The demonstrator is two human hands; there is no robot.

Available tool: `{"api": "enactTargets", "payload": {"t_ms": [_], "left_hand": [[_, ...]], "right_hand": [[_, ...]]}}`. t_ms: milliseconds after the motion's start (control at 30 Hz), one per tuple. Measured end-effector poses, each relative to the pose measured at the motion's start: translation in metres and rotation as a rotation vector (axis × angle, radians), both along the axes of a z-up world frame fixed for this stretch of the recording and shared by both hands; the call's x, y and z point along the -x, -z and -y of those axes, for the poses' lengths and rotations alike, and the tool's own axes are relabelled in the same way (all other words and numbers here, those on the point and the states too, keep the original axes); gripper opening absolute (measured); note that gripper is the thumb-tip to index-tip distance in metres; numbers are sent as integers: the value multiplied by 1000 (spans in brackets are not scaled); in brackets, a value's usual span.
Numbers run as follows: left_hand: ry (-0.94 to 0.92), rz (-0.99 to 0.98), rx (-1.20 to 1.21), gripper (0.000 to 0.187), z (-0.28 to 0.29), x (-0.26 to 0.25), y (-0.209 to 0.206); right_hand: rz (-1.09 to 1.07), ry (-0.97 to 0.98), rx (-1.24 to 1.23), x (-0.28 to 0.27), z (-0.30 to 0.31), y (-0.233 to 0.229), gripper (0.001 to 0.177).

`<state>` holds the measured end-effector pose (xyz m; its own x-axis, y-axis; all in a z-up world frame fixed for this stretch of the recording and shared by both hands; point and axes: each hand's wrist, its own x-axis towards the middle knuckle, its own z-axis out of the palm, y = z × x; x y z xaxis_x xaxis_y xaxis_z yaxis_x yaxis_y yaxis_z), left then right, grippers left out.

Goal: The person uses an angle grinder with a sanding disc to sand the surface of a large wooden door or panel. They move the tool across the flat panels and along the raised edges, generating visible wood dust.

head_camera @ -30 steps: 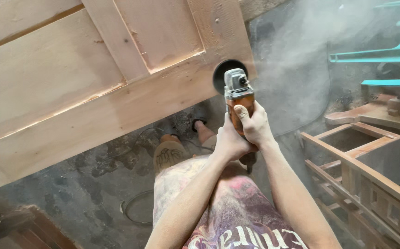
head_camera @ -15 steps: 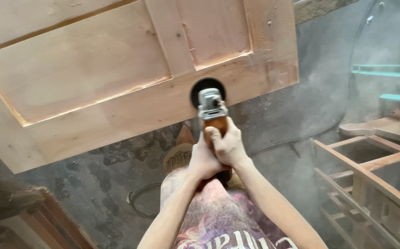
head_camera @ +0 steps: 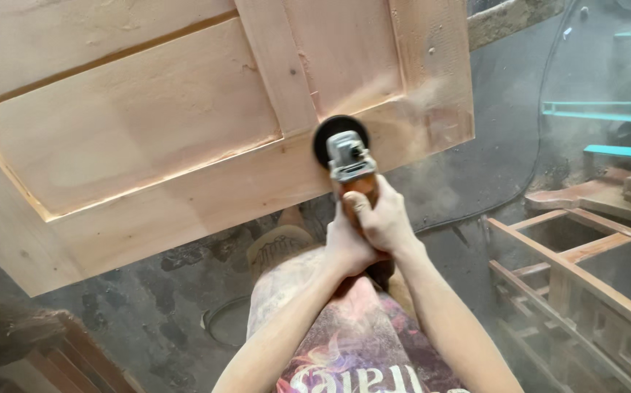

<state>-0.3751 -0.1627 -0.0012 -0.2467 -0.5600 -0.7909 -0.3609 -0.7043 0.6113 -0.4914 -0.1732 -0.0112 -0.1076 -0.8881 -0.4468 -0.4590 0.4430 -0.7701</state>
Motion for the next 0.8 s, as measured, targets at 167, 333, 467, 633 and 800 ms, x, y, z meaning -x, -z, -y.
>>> {"api": "enactTargets", "payload": {"t_ms": [167, 333, 467, 633, 800], "left_hand": [[51, -46, 10, 118, 19, 45, 4], [138, -65, 48, 107, 33, 83, 8], [242, -68, 60, 99, 52, 91, 9], [248, 16, 35, 103, 52, 50, 13], [71, 84, 37, 107, 20, -10, 11]], "right_hand": [[0, 72, 20, 54, 1, 9, 58], [34, 185, -11, 98, 1, 19, 63], [86, 303, 33, 113, 3, 36, 68], [94, 276, 83, 71, 6, 45, 65], [70, 22, 68, -3, 11, 22, 54]]}}
